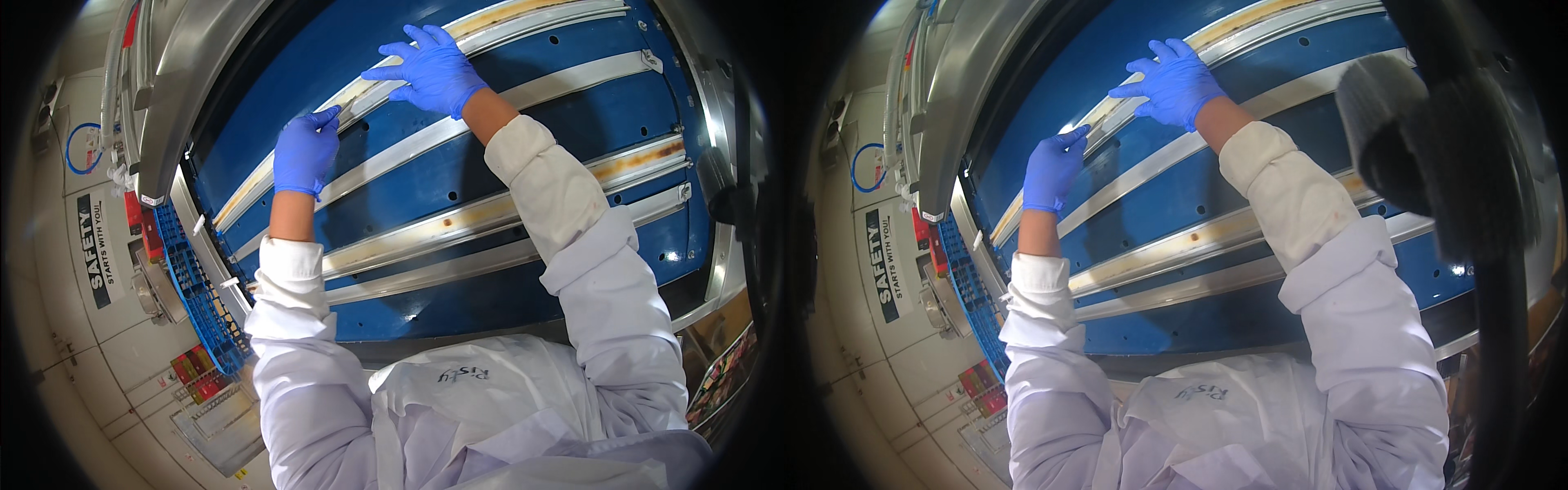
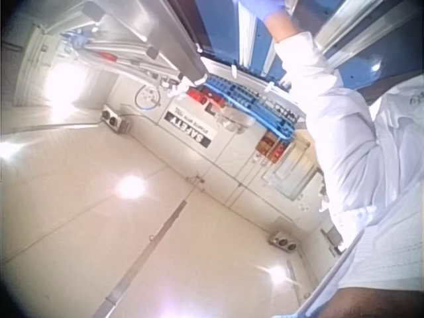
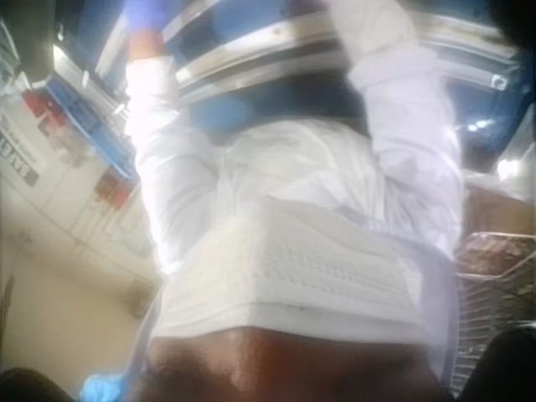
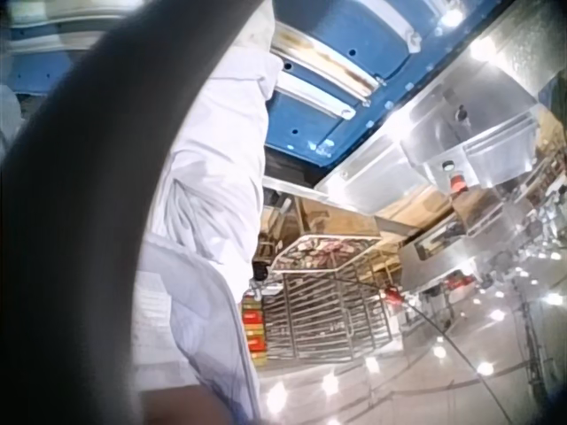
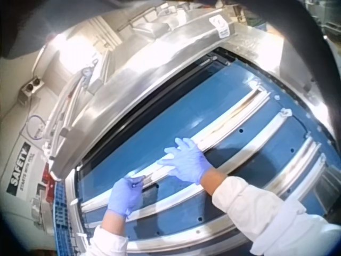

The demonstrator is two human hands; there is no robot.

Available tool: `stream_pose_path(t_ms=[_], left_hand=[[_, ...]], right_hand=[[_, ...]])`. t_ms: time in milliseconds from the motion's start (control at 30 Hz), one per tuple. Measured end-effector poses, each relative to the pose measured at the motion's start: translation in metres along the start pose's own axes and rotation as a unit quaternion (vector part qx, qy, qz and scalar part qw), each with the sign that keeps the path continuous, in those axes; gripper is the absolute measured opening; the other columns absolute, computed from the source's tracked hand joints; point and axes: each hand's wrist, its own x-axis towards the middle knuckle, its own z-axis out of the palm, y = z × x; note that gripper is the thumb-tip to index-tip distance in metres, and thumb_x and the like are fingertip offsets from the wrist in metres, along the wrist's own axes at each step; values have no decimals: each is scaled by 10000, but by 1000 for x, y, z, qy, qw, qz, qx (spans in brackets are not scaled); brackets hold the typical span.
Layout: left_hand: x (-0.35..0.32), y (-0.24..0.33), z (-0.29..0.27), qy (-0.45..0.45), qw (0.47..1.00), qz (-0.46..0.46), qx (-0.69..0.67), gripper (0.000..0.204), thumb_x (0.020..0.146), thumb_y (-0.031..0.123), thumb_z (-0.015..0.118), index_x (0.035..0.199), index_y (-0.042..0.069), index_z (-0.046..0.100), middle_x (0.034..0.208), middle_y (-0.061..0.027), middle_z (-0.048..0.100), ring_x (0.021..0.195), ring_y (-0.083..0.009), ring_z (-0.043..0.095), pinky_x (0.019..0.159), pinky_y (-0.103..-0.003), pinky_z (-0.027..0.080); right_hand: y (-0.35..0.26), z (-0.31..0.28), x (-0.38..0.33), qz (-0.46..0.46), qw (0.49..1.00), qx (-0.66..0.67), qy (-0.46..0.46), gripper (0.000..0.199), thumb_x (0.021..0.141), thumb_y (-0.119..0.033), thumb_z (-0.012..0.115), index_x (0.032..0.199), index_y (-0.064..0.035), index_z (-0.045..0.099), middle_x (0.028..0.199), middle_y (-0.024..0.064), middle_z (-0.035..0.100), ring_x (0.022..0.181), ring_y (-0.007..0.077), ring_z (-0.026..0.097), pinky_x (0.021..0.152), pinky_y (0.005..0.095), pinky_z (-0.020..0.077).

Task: The person uses a small metal tool to scrape and adjust thin metal strips on a blue curved surface. They repeatedly lift, reposition, and press the strips into place, working along the length of the surface.

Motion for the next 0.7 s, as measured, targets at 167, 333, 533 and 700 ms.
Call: stream_pose_path(t_ms=[167, 333, 533, 700], left_hand=[[6, -18, 6, 30, 998, 54, -25, 269, 907, 268, 630, 1149, 194, 722, 1007, -199, 700, 907, -302, 687, 841, -358, 506], [5, -7, 9, 12, 1000, 11, 12, 281, 902, 275, 633, 1157, 186, 714, 999, -216, 693, 837, -298, 684, 814, -358, 505], [5, -12, 4, 10, 999, 45, -3, 281, 898, 267, 638, 1154, 180, 715, 895, -209, 697, 741, -263, 671, 765, -342, 497], [10, -8, 11, 7, 1000, 22, 10, 283, 891, 270, 643, 1148, 176, 717, 913, -215, 697, 755, -270, 677, 770, -345, 501]], right_hand=[[1, 0, -1, -2, 1000, 8, 12, 445, 913, -467, 587, 1350, -492, 509, 1448, 2, 475, 1394, 329, 353, 1169, 502, 214], [-1, -5, -2, 12, 999, 26, -15, 440, 921, -447, 585, 1351, -497, 503, 1458, -6, 466, 1400, 305, 341, 1188, 483, 181], [-1, -10, -5, 21, 999, 32, -22, 424, 930, -463, 566, 1349, -492, 511, 1468, -7, 459, 1407, 290, 334, 1197, 464, 166], [-1, -6, -4, 21, 999, 26, -20, 426, 931, -472, 562, 1353, -494, 506, 1471, -4, 456, 1410, 290, 333, 1195, 472, 166]])
